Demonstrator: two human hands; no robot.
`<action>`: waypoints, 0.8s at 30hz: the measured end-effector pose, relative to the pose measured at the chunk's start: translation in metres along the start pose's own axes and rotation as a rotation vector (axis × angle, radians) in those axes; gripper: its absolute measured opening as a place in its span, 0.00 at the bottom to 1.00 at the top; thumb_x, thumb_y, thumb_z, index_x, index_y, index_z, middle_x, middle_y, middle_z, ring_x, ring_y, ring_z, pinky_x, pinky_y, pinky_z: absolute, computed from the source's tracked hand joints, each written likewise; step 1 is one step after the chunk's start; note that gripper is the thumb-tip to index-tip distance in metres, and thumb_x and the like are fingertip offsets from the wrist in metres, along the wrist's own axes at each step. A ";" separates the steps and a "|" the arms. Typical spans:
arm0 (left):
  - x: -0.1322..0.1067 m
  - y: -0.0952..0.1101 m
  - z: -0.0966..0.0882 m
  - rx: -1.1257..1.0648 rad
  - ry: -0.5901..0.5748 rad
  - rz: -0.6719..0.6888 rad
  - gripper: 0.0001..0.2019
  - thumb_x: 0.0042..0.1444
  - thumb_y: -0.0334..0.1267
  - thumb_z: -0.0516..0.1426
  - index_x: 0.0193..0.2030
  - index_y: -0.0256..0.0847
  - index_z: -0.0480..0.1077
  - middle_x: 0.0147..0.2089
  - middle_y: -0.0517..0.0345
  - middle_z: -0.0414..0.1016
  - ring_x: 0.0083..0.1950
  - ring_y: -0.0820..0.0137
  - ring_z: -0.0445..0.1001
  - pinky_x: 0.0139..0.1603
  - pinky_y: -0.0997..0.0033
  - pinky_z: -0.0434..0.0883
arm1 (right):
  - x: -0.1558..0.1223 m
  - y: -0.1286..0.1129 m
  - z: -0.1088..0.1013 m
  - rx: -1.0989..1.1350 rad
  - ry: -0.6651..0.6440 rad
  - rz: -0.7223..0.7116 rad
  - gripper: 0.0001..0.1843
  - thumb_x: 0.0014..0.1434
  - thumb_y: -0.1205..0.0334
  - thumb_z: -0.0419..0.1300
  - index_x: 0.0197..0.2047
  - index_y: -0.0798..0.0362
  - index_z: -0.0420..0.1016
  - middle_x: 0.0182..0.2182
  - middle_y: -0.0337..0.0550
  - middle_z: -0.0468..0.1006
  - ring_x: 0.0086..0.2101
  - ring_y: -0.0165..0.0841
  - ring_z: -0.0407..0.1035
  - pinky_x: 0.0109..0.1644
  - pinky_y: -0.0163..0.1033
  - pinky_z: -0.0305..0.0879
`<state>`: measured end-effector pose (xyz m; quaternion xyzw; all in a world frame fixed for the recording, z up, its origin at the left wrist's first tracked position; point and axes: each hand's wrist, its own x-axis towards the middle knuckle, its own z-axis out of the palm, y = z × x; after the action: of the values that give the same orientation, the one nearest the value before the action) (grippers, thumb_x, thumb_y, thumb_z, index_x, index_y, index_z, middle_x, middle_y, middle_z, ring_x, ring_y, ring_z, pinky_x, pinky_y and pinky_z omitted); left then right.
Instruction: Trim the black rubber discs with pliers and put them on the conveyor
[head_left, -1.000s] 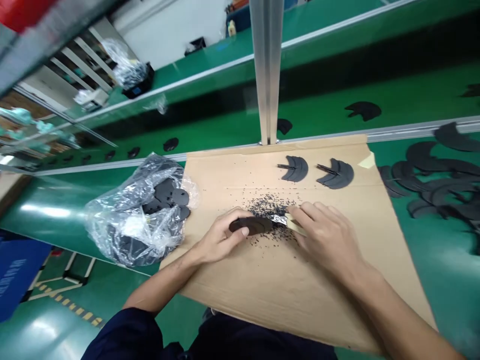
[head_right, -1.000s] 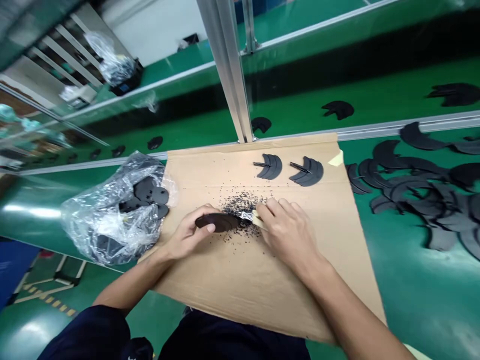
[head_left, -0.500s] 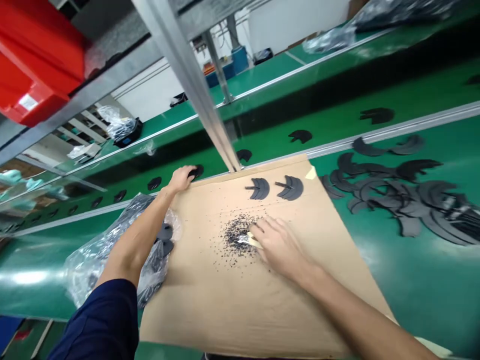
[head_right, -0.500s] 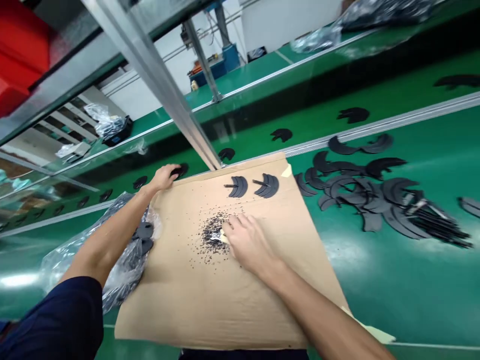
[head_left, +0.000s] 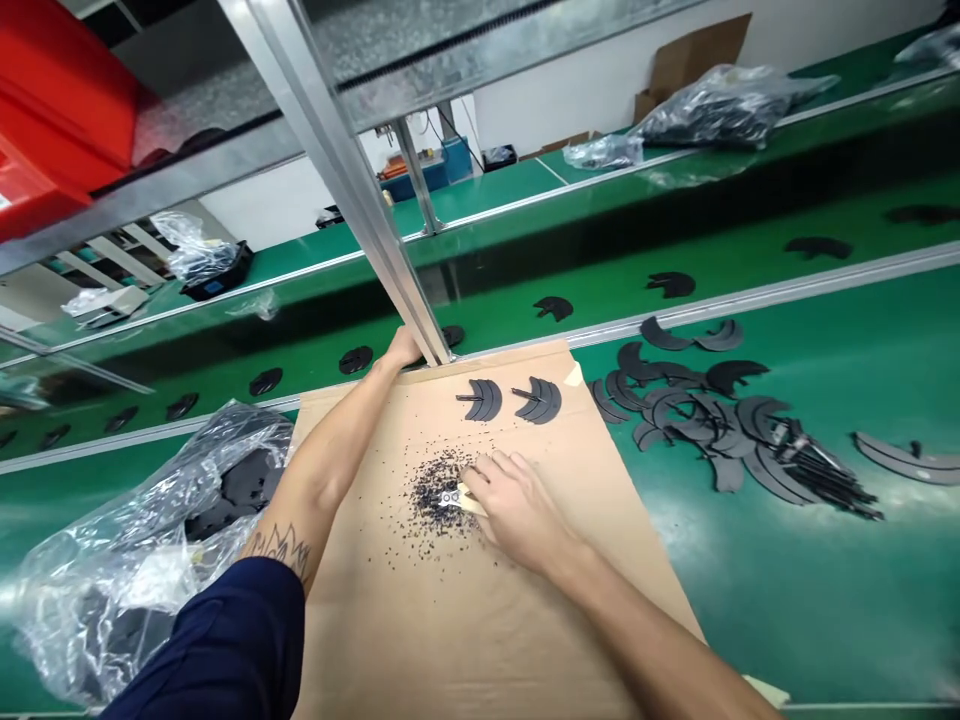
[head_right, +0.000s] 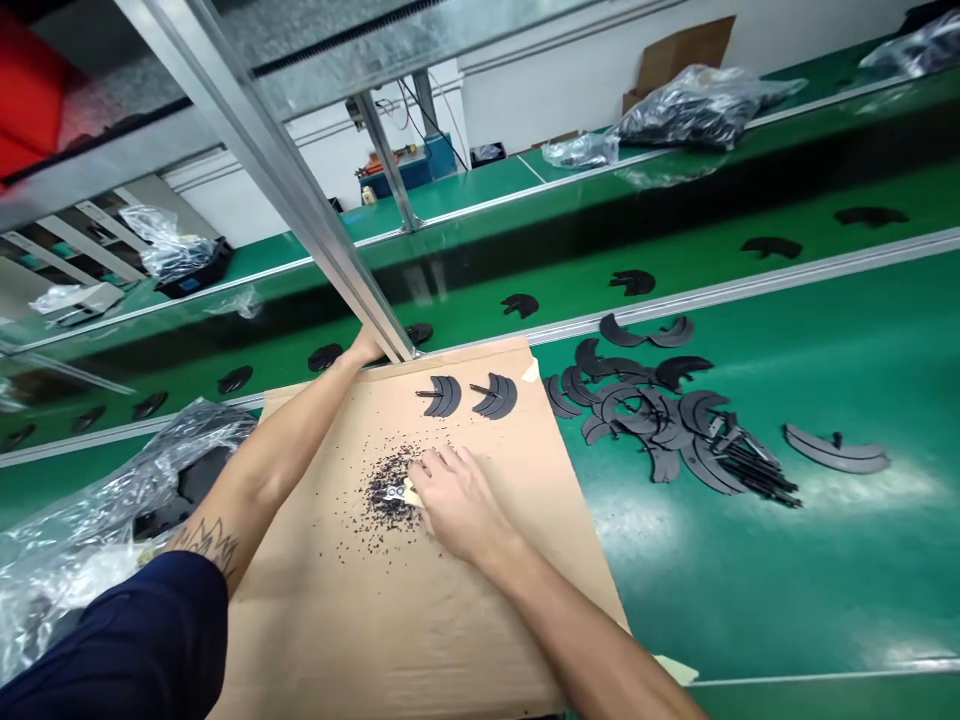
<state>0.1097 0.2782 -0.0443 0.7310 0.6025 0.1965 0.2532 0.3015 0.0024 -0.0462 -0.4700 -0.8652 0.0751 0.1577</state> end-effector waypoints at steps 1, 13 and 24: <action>-0.006 -0.003 -0.009 0.040 0.018 -0.008 0.19 0.66 0.45 0.59 0.58 0.36 0.69 0.58 0.50 0.72 0.56 0.59 0.75 0.55 0.54 0.77 | 0.000 0.001 0.000 -0.001 0.021 0.003 0.08 0.58 0.69 0.64 0.42 0.53 0.74 0.39 0.46 0.77 0.42 0.38 0.68 0.48 0.42 0.59; -0.204 -0.032 -0.097 0.232 0.035 0.211 0.10 0.64 0.42 0.57 0.36 0.37 0.72 0.34 0.56 0.77 0.36 0.69 0.74 0.40 0.72 0.69 | 0.008 -0.006 0.006 0.199 0.386 -0.153 0.23 0.62 0.68 0.57 0.61 0.55 0.69 0.48 0.54 0.75 0.43 0.41 0.73 0.45 0.44 0.71; -0.278 -0.041 -0.083 0.258 -0.040 0.285 0.09 0.66 0.38 0.53 0.37 0.42 0.73 0.38 0.56 0.79 0.40 0.67 0.78 0.44 0.72 0.73 | 0.023 -0.024 0.006 0.767 0.229 0.085 0.11 0.60 0.51 0.62 0.36 0.51 0.73 0.27 0.39 0.75 0.27 0.33 0.68 0.31 0.38 0.65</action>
<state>-0.0266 0.0228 0.0017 0.8390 0.5080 0.1370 0.1389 0.2687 0.0089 -0.0405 -0.4178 -0.7310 0.3461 0.4138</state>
